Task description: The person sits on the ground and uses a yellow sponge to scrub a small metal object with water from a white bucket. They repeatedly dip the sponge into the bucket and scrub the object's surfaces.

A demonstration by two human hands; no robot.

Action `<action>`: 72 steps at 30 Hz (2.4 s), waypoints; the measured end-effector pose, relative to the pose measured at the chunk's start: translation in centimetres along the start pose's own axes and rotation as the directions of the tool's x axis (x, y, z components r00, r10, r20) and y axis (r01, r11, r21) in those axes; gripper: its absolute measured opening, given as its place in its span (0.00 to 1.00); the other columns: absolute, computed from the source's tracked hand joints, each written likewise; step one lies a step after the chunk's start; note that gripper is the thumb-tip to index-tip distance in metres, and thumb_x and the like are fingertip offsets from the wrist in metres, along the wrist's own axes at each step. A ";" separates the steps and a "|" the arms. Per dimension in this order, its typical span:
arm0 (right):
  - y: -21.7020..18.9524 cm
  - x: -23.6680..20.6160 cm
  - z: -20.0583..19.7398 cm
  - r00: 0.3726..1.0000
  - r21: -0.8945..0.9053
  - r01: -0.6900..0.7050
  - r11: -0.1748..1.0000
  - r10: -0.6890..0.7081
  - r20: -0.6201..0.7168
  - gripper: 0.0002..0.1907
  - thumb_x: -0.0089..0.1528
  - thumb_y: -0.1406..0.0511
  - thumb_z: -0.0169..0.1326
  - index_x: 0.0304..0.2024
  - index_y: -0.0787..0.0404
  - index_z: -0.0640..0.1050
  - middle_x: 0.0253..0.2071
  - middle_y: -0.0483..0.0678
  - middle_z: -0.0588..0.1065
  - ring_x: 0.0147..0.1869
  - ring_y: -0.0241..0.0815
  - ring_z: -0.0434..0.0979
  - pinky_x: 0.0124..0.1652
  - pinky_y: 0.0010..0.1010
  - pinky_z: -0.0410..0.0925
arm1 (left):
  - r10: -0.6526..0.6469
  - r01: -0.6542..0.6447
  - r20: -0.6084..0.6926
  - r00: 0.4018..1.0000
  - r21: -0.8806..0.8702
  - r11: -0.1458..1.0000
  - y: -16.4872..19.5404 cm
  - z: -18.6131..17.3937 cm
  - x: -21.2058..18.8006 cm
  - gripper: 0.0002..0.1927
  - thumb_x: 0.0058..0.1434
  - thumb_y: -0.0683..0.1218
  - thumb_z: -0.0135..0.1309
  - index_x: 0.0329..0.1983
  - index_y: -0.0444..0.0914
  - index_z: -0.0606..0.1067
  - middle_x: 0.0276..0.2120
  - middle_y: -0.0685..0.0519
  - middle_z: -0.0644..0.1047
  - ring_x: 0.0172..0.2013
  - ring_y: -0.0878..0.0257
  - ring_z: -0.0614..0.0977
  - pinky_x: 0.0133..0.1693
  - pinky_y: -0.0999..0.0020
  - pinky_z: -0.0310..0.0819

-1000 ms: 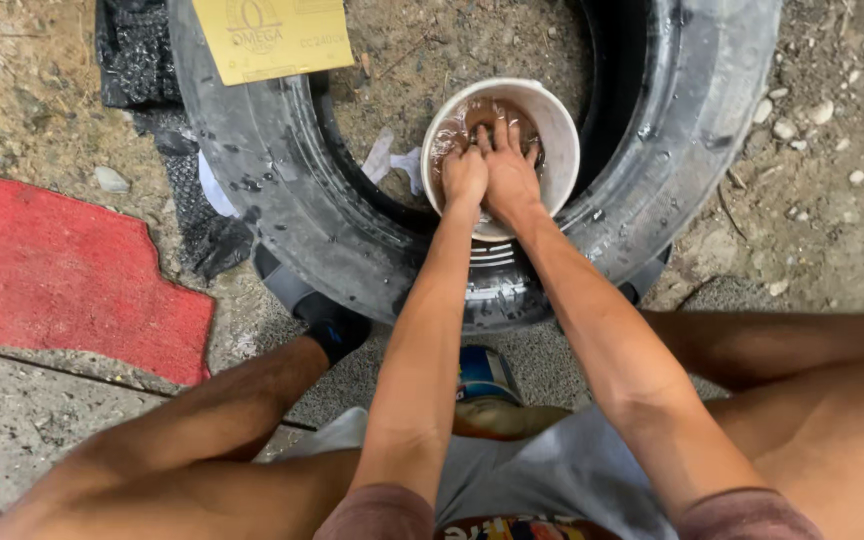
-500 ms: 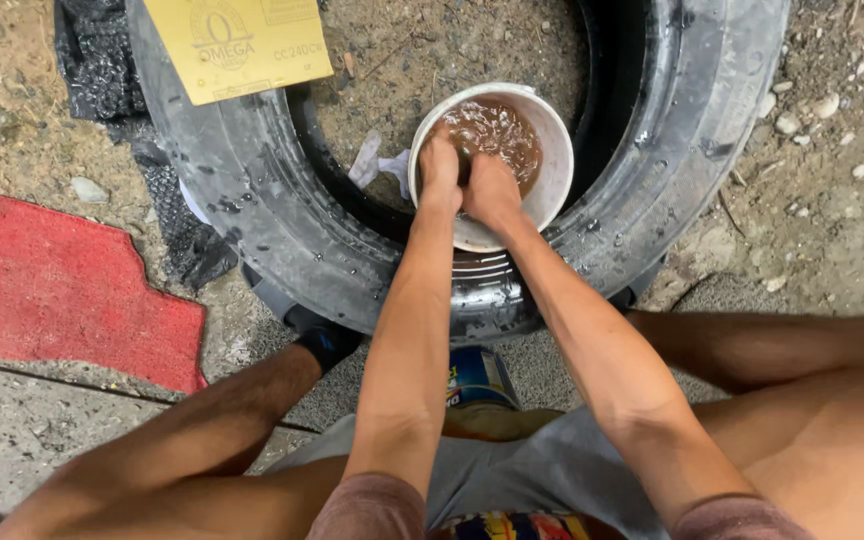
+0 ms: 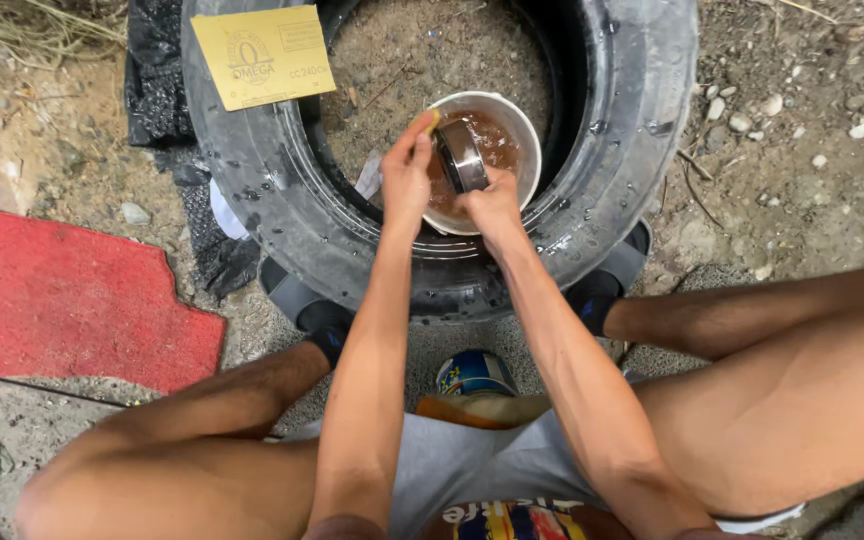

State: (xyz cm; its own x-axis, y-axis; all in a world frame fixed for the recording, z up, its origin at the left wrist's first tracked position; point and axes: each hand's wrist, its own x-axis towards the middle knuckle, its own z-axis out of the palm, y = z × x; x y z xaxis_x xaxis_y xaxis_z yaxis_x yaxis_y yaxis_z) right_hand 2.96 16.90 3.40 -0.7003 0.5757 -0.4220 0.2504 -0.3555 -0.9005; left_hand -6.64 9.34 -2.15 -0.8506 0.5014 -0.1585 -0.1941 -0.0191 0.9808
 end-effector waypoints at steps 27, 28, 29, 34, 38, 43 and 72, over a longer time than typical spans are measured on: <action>0.5 -1.5 -1.7 0.990 -0.078 0.016 0.997 -0.005 0.139 0.17 0.64 0.61 0.61 0.52 0.63 0.81 0.46 0.46 0.80 0.48 0.34 0.78 0.49 0.26 0.70 | 0.130 -0.131 0.299 0.945 -0.014 0.991 -0.9 -2.3 -9.4 0.51 0.43 0.36 0.56 0.76 0.38 0.60 0.72 0.46 0.65 0.74 0.54 0.64 0.73 0.63 0.53; 0.5 -1.1 -1.5 0.988 -0.089 0.036 0.995 -0.022 0.151 0.16 0.63 0.61 0.62 0.51 0.62 0.82 0.45 0.46 0.81 0.48 0.34 0.79 0.49 0.26 0.71 | 0.131 -0.124 0.297 0.946 -0.044 0.991 -0.8 -2.5 -9.5 0.53 0.42 0.37 0.55 0.77 0.38 0.58 0.73 0.46 0.64 0.74 0.54 0.63 0.74 0.63 0.52; 0.5 -0.7 -1.4 0.985 -0.100 0.057 0.993 -0.040 0.168 0.15 0.63 0.62 0.63 0.50 0.62 0.83 0.45 0.45 0.82 0.47 0.34 0.79 0.49 0.26 0.71 | 0.134 -0.118 0.291 0.947 -0.073 0.990 -0.7 -2.7 -9.5 0.54 0.41 0.38 0.54 0.78 0.38 0.57 0.74 0.46 0.63 0.75 0.53 0.62 0.75 0.62 0.51; 1.4 2.6 -2.3 0.895 -0.253 0.389 0.886 -0.298 0.333 0.09 0.61 0.65 0.64 0.39 0.66 0.84 0.43 0.46 0.80 0.46 0.35 0.79 0.46 0.28 0.72 | 0.202 -0.230 0.276 0.940 0.071 0.971 -0.9 -2.3 -9.9 0.58 0.41 0.42 0.57 0.80 0.40 0.52 0.77 0.45 0.57 0.79 0.52 0.54 0.78 0.58 0.42; 2.1 5.7 -2.7 0.922 -0.341 0.351 0.872 -0.258 0.290 0.11 0.68 0.65 0.61 0.35 0.68 0.81 0.36 0.49 0.81 0.40 0.34 0.77 0.44 0.30 0.71 | 0.269 -0.292 0.156 0.950 0.152 0.944 -0.9 -1.7 -10.8 0.59 0.38 0.43 0.59 0.79 0.41 0.53 0.75 0.45 0.55 0.78 0.52 0.52 0.77 0.57 0.42; 2.4 8.0 -1.8 0.969 -0.585 0.242 0.774 -0.222 0.107 0.10 0.72 0.65 0.54 0.41 0.68 0.75 0.35 0.57 0.79 0.37 0.45 0.80 0.39 0.39 0.72 | 0.155 -0.158 0.231 0.961 -0.005 0.987 0.1 -1.6 -12.1 0.45 0.46 0.41 0.58 0.73 0.40 0.67 0.74 0.46 0.65 0.78 0.52 0.60 0.79 0.55 0.46; 0.3 3.6 -3.5 0.895 -0.510 0.345 0.788 -0.112 0.432 0.12 0.68 0.60 0.60 0.36 0.63 0.80 0.30 0.43 0.77 0.34 0.29 0.73 0.34 0.27 0.67 | 0.303 -0.278 -0.061 0.951 0.263 0.924 -0.4 1.3 -14.5 0.42 0.55 0.45 0.67 0.72 0.34 0.65 0.69 0.41 0.68 0.72 0.48 0.69 0.72 0.57 0.62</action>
State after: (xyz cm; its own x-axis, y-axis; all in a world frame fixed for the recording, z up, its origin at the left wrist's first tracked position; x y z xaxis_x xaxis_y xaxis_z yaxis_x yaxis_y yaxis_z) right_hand 2.83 21.48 1.24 -0.9436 0.2365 -0.2317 0.2967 0.2936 -0.9087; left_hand 6.38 3.19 -0.06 -0.8975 0.4182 0.1398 0.1854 0.0704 0.9801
